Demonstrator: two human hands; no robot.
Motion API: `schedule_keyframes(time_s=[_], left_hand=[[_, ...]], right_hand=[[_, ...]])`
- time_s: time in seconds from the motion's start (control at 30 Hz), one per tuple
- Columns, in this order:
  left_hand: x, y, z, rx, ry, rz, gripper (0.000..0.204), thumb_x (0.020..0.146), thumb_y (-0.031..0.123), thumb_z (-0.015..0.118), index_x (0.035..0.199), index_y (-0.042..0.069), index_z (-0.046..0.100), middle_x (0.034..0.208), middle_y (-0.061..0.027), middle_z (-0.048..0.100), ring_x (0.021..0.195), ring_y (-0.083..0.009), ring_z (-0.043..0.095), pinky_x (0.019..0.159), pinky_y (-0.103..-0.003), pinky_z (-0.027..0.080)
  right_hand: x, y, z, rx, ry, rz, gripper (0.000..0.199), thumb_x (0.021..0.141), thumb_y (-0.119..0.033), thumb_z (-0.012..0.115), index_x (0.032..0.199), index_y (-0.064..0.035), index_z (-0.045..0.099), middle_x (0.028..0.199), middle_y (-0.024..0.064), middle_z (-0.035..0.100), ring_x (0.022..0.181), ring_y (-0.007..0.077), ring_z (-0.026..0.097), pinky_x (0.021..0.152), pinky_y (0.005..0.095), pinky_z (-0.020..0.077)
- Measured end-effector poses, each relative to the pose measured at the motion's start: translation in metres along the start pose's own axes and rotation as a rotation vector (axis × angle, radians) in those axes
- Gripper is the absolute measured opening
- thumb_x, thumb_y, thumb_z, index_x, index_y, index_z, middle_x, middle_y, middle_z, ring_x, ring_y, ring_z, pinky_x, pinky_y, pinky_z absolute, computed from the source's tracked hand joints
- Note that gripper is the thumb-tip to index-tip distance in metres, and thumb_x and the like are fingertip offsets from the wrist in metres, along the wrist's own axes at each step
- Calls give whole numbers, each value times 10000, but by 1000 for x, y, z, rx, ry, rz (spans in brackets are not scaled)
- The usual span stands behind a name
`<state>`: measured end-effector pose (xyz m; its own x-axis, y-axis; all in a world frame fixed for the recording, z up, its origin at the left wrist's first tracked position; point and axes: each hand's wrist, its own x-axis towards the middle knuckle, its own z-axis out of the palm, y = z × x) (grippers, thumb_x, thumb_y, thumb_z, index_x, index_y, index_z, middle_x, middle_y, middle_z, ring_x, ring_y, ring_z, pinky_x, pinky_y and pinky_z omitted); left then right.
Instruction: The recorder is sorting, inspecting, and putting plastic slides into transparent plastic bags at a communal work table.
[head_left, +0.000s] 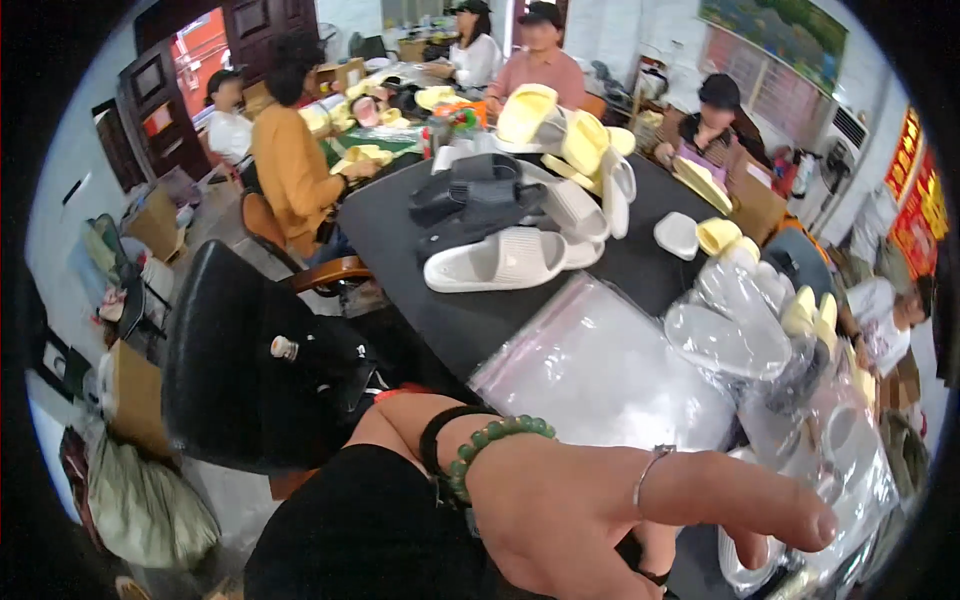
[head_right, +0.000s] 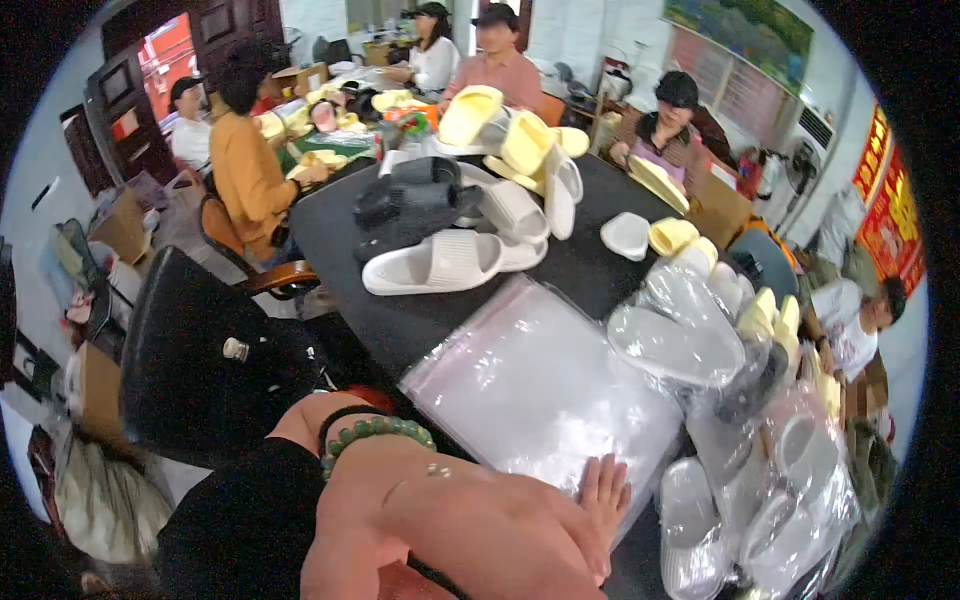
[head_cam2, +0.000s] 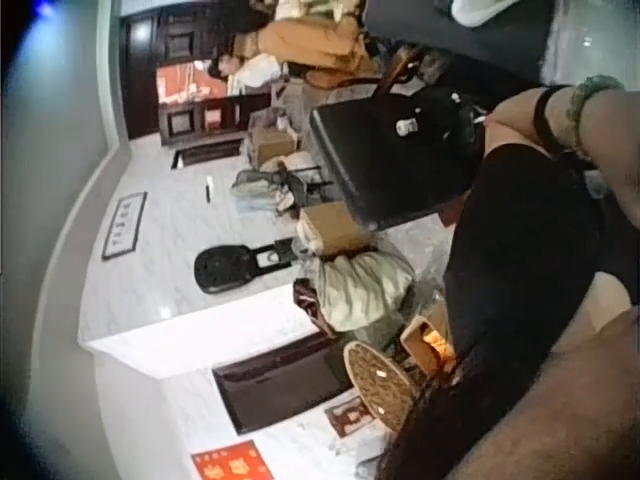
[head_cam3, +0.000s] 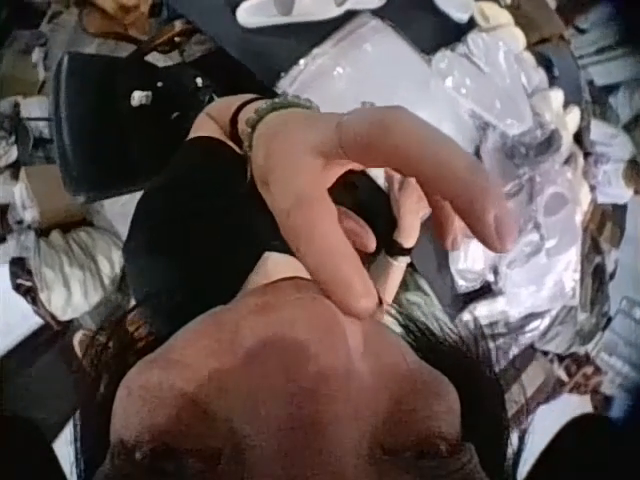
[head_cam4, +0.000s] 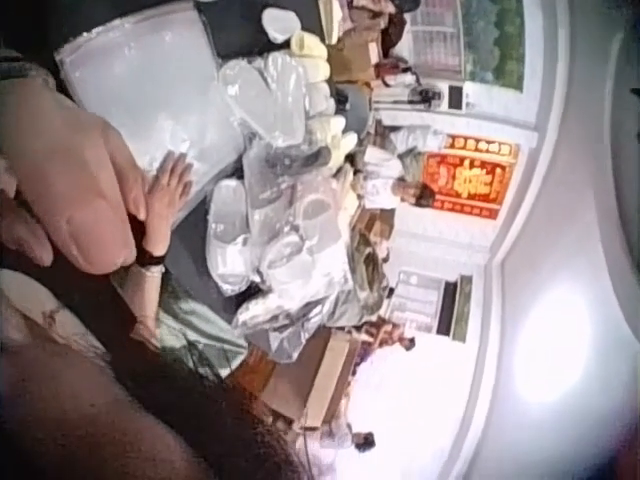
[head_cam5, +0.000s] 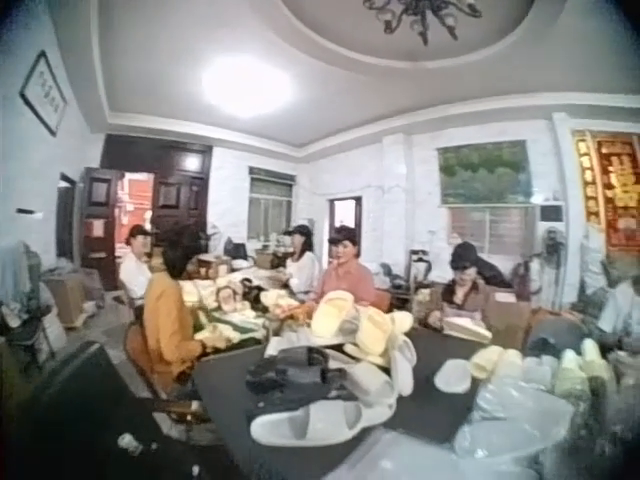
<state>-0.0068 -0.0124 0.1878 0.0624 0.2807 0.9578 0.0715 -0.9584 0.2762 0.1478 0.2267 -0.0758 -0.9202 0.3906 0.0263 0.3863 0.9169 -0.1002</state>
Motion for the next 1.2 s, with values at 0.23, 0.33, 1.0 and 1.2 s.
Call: schedule_keyframes(time_s=[0.23,0.33,1.0,1.2], left_hand=[[28,-60,15,181,105,540,413,890,-97,459,1171,83,703,1390,-409,372,1097,-474,601,819,-435,574],[29,-69,13,210,40,604,459,844,-143,459,1147,83,719,1384,-423,365,1088,-464,608,833,-434,576],[-62,-242,-133,1119,-338,-628,482,840,233,711,1251,26,566,1234,-193,611,1165,-347,569,1002,-413,445],[-34,-304,-53,1421,-524,-587,991,712,443,799,1481,55,310,1431,-265,432,1283,-415,471,1037,-504,400]], right_hand=[[-5,-10,-15,20,89,-31,700,932,-447,508,1514,-112,311,1599,148,229,1486,356,158,1174,537,138],[-1,-30,-42,141,58,8,804,846,-467,657,1490,-93,351,1578,154,275,1475,366,187,1167,548,161],[-4,-26,-37,98,166,-3,734,902,-542,563,1460,-91,404,1551,163,318,1457,362,236,1161,534,205],[-5,-21,-33,80,89,13,762,933,-599,469,1500,-105,346,1582,148,265,1476,351,192,1183,528,153]])
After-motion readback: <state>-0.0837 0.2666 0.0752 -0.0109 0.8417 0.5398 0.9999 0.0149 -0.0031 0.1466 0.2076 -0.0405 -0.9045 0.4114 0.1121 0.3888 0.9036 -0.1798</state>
